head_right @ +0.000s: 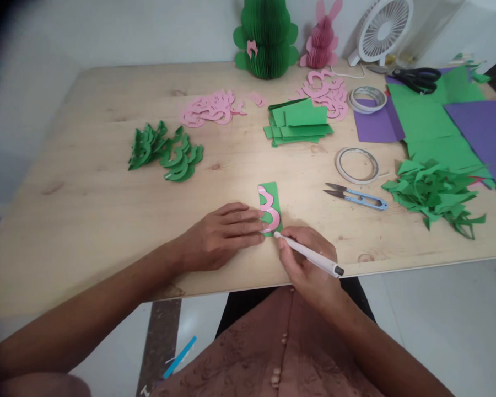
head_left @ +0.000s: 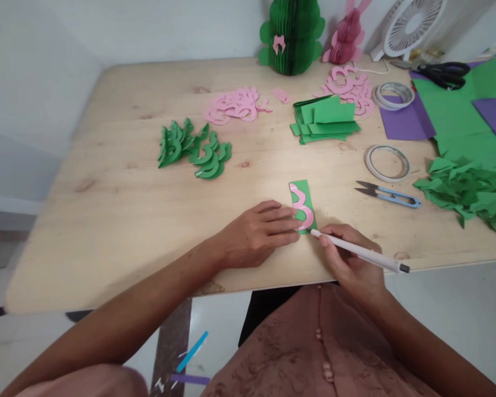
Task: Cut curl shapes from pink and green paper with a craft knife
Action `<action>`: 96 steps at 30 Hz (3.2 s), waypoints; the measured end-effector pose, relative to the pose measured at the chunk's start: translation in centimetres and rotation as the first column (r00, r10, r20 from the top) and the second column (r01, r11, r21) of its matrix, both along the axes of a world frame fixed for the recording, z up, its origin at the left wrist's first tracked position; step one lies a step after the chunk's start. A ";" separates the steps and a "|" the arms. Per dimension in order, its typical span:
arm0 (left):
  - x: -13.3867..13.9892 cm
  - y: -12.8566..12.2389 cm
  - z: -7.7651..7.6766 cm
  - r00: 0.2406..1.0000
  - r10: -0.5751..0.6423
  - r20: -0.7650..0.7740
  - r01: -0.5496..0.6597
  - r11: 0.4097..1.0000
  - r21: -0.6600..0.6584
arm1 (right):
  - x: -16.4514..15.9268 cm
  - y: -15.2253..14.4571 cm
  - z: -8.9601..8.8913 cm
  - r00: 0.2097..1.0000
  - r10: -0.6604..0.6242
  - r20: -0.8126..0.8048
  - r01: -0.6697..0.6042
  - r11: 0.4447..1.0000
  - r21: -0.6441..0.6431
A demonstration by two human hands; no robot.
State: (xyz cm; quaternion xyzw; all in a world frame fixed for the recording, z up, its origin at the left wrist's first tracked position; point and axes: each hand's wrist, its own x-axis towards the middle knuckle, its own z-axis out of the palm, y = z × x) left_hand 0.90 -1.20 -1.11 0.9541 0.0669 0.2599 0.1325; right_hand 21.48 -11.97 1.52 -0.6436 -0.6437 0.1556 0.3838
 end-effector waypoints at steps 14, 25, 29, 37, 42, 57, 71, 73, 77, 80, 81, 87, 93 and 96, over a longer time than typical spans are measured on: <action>0.1 0.0 0.2 1.000 -0.006 0.002 0.006 1.000 -0.007 | 0.3 -0.2 -0.3 0.999 -0.044 -0.020 0.043 0.999 -0.027; 0.0 0.0 0.1 1.000 -0.011 0.005 0.011 1.000 -0.013 | 0.2 -0.2 -0.3 0.998 -0.069 -0.002 0.068 0.997 -0.031; 0.1 0.0 0.2 1.000 -0.010 0.007 0.010 1.000 -0.011 | 0.2 -0.2 -0.2 0.997 -0.079 -0.008 0.079 0.996 -0.041; 0.1 0.0 0.5 1.000 -0.020 0.003 0.020 1.000 -0.015 | 0.2 -0.2 -0.3 0.996 -0.087 -0.005 0.087 0.996 -0.031; 0.1 0.0 0.6 1.000 -0.018 -0.002 0.018 1.000 -0.018 | 0.2 -0.2 -0.4 0.996 -0.087 0.000 0.087 0.996 0.001; 0.1 0.1 0.3 1.000 -0.030 0.000 0.030 1.000 0.001 | 0.2 -0.1 -0.3 0.996 -0.085 -0.037 0.084 0.996 -0.007; 0.1 0.0 0.5 1.000 -0.026 -0.012 0.026 1.000 0.000 | 0.6 -0.4 -1.1 0.939 -0.121 -0.322 0.127 0.992 -0.002; 0.1 0.0 0.4 1.000 -0.025 -0.010 0.025 1.000 0.008 | 0.7 -0.3 -0.7 0.953 -0.068 -0.297 0.072 0.997 0.004; 0.1 0.0 0.3 0.999 -0.032 -0.001 0.032 0.999 0.017 | 0.7 0.0 0.0 0.985 0.053 -0.162 -0.047 0.998 0.040; 0.1 0.0 0.3 0.999 -0.033 -0.006 0.033 0.999 0.011 | 0.8 0.3 -0.1 0.991 0.127 -0.043 -0.123 0.988 0.089; 0.1 0.0 0.3 0.999 -0.033 -0.007 0.033 0.999 0.009 | 0.9 0.4 -0.3 0.988 0.153 0.000 -0.152 0.984 0.096; 0.1 0.0 0.4 1.000 -0.020 -0.024 0.021 0.999 0.024 | 1.4 0.5 -1.3 0.942 0.259 0.213 -0.277 0.959 0.063; 0.2 0.0 0.4 1.000 -0.020 -0.016 0.020 0.999 0.025 | 0.8 0.5 -0.2 0.929 0.237 0.285 -0.252 0.968 0.017; 0.1 -0.1 0.4 1.000 -0.018 -0.017 0.018 1.000 0.017 | 0.6 0.5 -0.1 0.928 0.235 0.288 -0.256 0.966 0.038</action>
